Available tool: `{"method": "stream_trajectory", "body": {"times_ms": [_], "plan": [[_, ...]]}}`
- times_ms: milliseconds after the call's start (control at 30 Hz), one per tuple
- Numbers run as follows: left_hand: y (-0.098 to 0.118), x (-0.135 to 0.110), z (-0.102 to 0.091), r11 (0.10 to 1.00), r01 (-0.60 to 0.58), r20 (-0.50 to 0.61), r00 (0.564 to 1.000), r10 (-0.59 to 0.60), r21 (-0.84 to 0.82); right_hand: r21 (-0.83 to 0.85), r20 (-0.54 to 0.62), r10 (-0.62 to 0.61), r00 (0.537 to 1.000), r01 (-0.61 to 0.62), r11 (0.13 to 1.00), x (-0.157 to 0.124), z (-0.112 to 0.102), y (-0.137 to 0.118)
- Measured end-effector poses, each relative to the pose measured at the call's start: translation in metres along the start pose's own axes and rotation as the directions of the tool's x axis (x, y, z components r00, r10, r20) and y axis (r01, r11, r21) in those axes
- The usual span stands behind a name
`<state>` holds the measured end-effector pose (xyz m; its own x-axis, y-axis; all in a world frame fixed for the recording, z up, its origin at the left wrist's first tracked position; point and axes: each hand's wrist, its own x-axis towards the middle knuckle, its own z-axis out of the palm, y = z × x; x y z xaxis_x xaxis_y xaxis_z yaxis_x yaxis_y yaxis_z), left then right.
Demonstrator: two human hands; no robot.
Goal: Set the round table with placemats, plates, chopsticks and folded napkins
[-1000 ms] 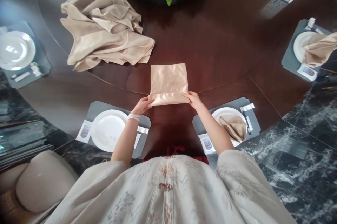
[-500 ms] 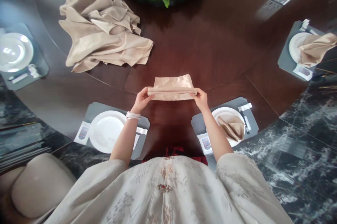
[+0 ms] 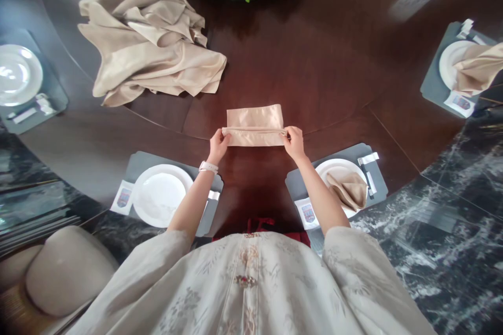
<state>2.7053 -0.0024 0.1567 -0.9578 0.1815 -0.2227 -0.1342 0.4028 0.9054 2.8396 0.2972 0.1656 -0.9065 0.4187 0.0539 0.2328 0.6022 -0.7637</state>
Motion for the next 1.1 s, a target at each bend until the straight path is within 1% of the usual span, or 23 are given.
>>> {"method": "stream_trajectory", "body": {"times_ms": [67, 200, 267, 333, 400, 433, 467, 500, 533, 567, 600, 633, 667, 700, 733, 767, 867, 933, 967, 1033, 1100], "plan": [[0.003, 0.012, 0.006, 0.998, -0.006, -0.044, 0.999, 0.009, 0.07, -0.07, 0.023, 0.014, 1.0, -0.013, 0.997, 0.02, 0.007, 0.003], [0.006, 0.034, 0.019, 0.985, -0.005, -0.1, 0.995, 0.022, 0.17, -0.173, 0.048, 0.097, 0.994, -0.087, 0.981, 0.058, 0.029, 0.017], [0.006, 0.04, 0.025, 0.978, 0.002, -0.122, 0.992, 0.024, 0.209, -0.222, 0.042, 0.103, 0.994, -0.091, 0.971, 0.068, 0.04, 0.024], [0.005, 0.042, 0.032, 0.964, -0.005, -0.14, 0.989, 0.043, 0.265, -0.263, 0.002, 0.084, 0.997, -0.08, 0.961, 0.072, 0.048, 0.03], [0.004, 0.041, 0.036, 0.949, -0.04, -0.174, 0.98, 0.098, 0.312, -0.296, -0.015, 0.034, 0.999, -0.038, 0.955, 0.072, 0.051, 0.033], [0.003, 0.04, 0.038, 0.943, -0.074, -0.196, 0.97, 0.144, 0.325, -0.306, 0.015, -0.002, 1.0, 0.007, 0.952, 0.071, 0.05, 0.033], [0.002, 0.04, 0.038, 0.935, -0.122, -0.212, 0.956, 0.2, 0.333, -0.306, 0.079, -0.045, 0.996, 0.067, 0.95, 0.07, 0.048, 0.033], [0.001, 0.04, 0.036, 0.923, -0.184, -0.208, 0.942, 0.264, 0.338, -0.295, 0.164, -0.091, 0.982, 0.137, 0.946, 0.07, 0.044, 0.032], [-0.001, 0.041, 0.034, 0.903, -0.258, -0.166, 0.93, 0.329, 0.343, -0.273, 0.252, -0.134, 0.958, 0.203, 0.94, 0.069, 0.039, 0.032], [-0.002, 0.043, 0.03, 0.874, -0.341, -0.078, 0.918, 0.389, 0.346, -0.243, 0.333, -0.174, 0.927, 0.263, 0.934, 0.069, 0.033, 0.031], [-0.003, 0.046, 0.025, 0.84, -0.423, 0.047, 0.9, 0.434, 0.339, -0.212, 0.397, -0.21, 0.894, 0.311, 0.926, 0.069, 0.026, 0.03], [-0.004, 0.049, 0.02, 0.806, -0.497, 0.186, 0.868, 0.461, 0.322, -0.184, 0.442, -0.239, 0.865, 0.348, 0.92, 0.069, 0.021, 0.029], [-0.005, 0.051, 0.014, 0.777, -0.555, 0.311, 0.825, 0.472, 0.296, -0.161, 0.471, -0.262, 0.842, 0.375, 0.913, 0.069, 0.017, 0.028], [-0.004, 0.053, 0.009, 0.757, -0.593, 0.401, 0.786, 0.471, 0.273, -0.146, 0.491, -0.281, 0.825, 0.396, 0.906, 0.07, 0.014, 0.026], [-0.003, 0.053, 0.005, 0.748, -0.612, 0.449, 0.761, 0.468, 0.257, -0.138, 0.505, -0.295, 0.811, 0.413, 0.9, 0.071, 0.013, 0.024], [-0.001, 0.052, 0.001, 0.747, -0.616, 0.463, 0.754, 0.467, 0.25, -0.137, 0.515, -0.302, 0.803, 0.424, 0.895, 0.072, 0.014, 0.02], [0.01, 0.041, -0.002, 0.756, -0.593, 0.425, 0.781, 0.458, 0.276, -0.14, 0.532, -0.281, 0.799, 0.41, 0.901, 0.074, 0.019, 0.0], [0.019, 0.031, 0.0, 0.746, -0.568, 0.403, 0.809, 0.428, 0.347, -0.153, 0.548, -0.246, 0.799, 0.385, 0.91, 0.078, 0.018, -0.024], [0.023, 0.028, 0.001, 0.736, -0.546, 0.391, 0.828, 0.402, 0.4, -0.174, 0.558, -0.224, 0.799, 0.377, 0.91, 0.082, 0.014, -0.038], [0.028, 0.023, 0.005, 0.721, -0.483, 0.357, 0.871, 0.337, 0.498, -0.225, 0.558, -0.193, 0.807, 0.37, 0.901, 0.097, 0.0, -0.066], [0.03, 0.023, 0.011, 0.754, -0.401, 0.311, 0.911, 0.27, 0.52, -0.248, 0.505, -0.193, 0.841, 0.356, 0.901, 0.124, -0.018, -0.089]]}}
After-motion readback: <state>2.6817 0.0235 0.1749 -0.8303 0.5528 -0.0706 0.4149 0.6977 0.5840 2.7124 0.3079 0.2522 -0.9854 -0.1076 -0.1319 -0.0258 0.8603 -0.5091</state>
